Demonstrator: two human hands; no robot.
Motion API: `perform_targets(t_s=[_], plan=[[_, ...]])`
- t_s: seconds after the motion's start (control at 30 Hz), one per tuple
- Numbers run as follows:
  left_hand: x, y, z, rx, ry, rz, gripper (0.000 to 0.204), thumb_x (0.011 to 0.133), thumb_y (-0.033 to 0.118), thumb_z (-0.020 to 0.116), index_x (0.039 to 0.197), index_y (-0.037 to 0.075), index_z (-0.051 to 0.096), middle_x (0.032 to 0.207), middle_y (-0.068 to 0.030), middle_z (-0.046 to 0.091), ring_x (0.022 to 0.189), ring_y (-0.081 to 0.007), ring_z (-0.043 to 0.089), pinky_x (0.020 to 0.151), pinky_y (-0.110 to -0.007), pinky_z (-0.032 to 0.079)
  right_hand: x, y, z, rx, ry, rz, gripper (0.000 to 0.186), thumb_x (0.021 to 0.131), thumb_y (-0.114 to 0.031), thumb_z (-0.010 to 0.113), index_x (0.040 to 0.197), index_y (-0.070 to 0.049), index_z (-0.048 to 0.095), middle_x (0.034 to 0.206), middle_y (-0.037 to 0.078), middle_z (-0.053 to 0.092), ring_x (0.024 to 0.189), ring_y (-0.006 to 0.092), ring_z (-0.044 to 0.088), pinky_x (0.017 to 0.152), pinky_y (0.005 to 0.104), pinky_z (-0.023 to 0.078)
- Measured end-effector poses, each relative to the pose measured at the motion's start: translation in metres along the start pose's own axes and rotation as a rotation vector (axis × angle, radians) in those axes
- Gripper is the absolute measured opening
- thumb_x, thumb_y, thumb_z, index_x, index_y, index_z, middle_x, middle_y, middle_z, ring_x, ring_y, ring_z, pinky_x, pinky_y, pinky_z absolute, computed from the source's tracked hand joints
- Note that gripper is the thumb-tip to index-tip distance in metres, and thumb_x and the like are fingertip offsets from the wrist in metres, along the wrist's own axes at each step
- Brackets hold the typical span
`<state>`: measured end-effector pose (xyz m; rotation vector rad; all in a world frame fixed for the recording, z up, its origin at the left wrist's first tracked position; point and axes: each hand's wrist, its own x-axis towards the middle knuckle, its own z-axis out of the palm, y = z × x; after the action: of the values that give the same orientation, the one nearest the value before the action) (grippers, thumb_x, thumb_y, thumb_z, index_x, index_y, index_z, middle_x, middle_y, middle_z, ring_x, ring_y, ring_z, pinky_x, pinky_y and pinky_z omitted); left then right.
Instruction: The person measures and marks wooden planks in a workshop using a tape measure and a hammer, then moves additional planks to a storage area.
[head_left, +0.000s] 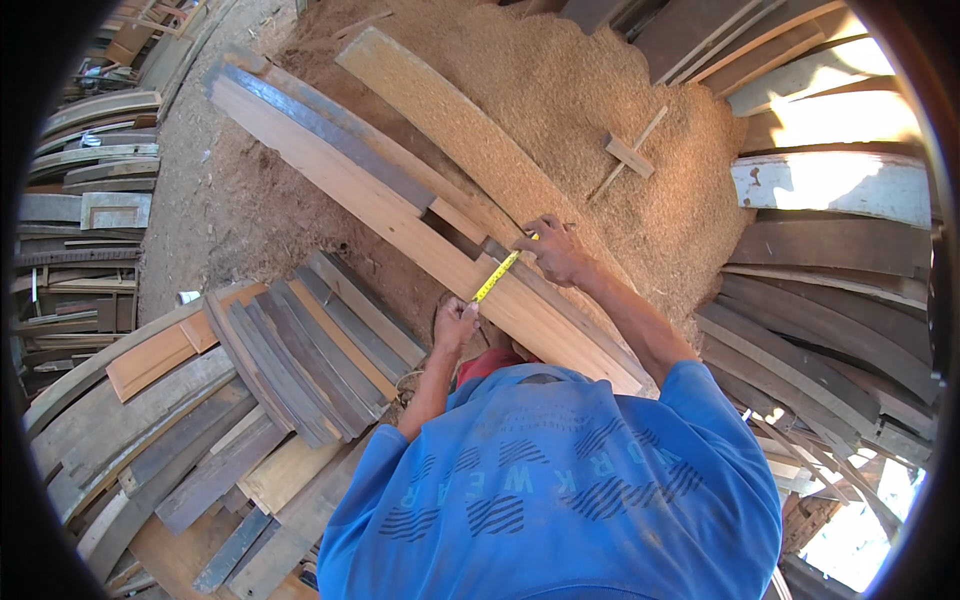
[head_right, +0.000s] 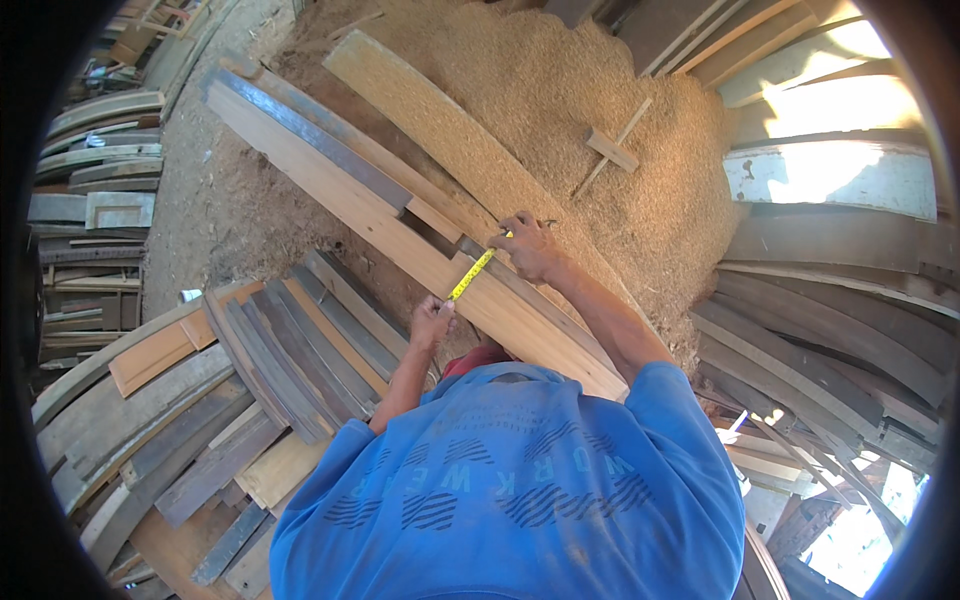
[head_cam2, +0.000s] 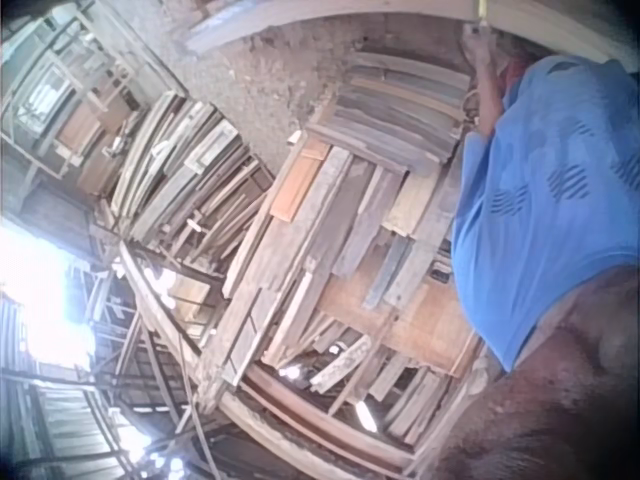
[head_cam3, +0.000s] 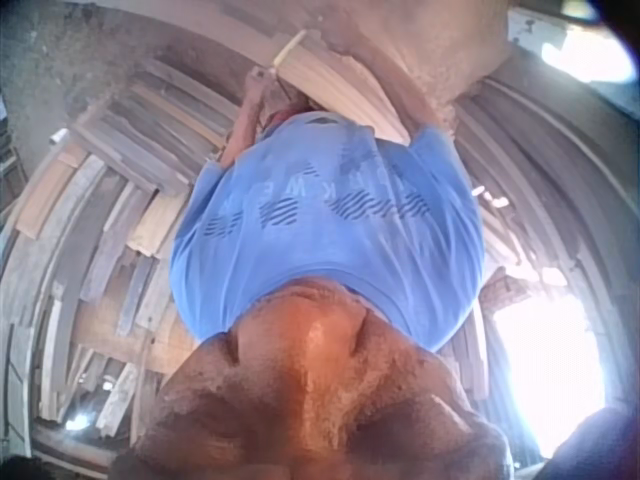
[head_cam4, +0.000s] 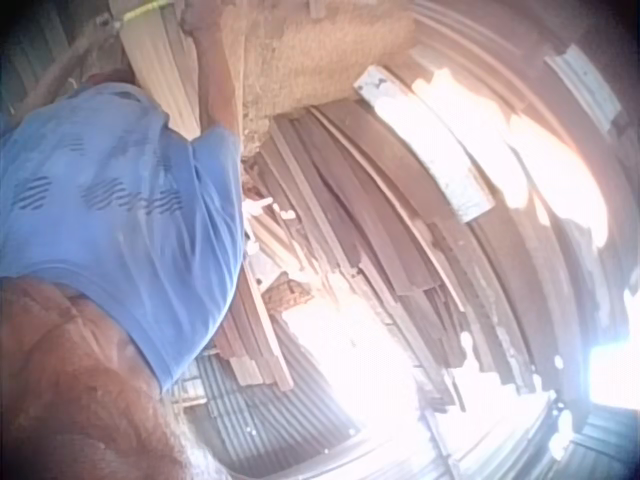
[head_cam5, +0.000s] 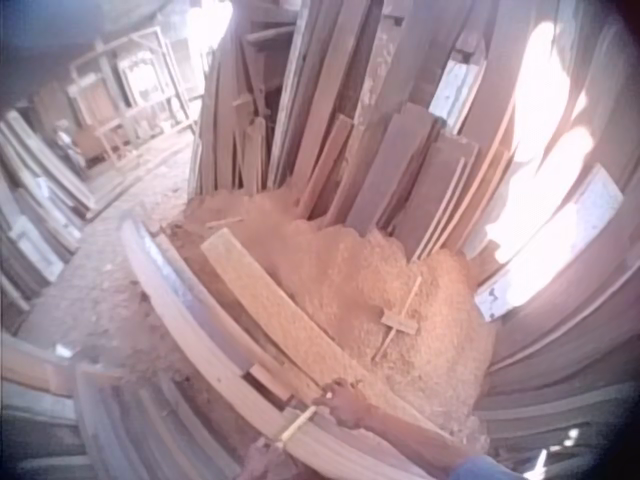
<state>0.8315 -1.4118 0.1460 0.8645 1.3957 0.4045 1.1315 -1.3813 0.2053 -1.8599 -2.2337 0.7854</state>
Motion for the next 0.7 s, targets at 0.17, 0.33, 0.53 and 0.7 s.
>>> perform_targets(t_s=[0.17,0.33,0.53,0.7], plan=[[0.0,0.004,0.001,0.065,0.021,-0.007,0.023,0.096,0.019,0.066,0.08,0.008,0.054,0.067,0.0005,0.058,0.055,-0.0082,0.055,0.048,-0.026,0.043,0.0,0.001,0.003,-0.002,-0.006,0.009,0.06,0.074,-0.003,0.069,0.128,-0.029,0.065,0.14,0.01,0.052,0.137,0.036,0.039,0.108,0.0525,0.043],[0.003,0.001,-0.001,0.039,-0.001,-0.002,0.023,0.096,0.02,0.066,0.08,0.008,0.054,0.067,0.0008,0.057,0.057,-0.0083,0.056,0.05,-0.027,0.044,-0.005,-0.006,-0.005,0.011,0.0,0.014,0.053,0.077,-0.005,0.067,0.124,-0.028,0.065,0.137,0.009,0.052,0.135,0.0386,0.04,0.101,0.0562,0.046],[0.002,0.003,0.0,0.065,-0.011,0.04,0.023,0.096,0.019,0.065,0.08,0.008,0.053,0.067,0.001,0.056,0.055,-0.0085,0.054,0.05,-0.027,0.043,-0.007,-0.007,-0.002,-0.01,0.009,0.026,0.052,0.078,-0.007,0.067,0.126,-0.028,0.064,0.14,0.008,0.051,0.136,0.0367,0.04,0.102,0.0562,0.046],[-0.003,0.011,0.001,0.111,-0.02,0.014,0.018,0.099,0.018,0.062,0.087,0.008,0.053,0.072,-0.001,0.059,0.057,-0.0088,0.055,0.048,-0.023,0.045,-0.006,-0.005,0.002,0.006,0.003,0.049,0.058,0.076,-0.004,0.069,0.127,-0.03,0.064,0.14,0.008,0.051,0.136,0.0339,0.04,0.107,0.0541,0.042]])
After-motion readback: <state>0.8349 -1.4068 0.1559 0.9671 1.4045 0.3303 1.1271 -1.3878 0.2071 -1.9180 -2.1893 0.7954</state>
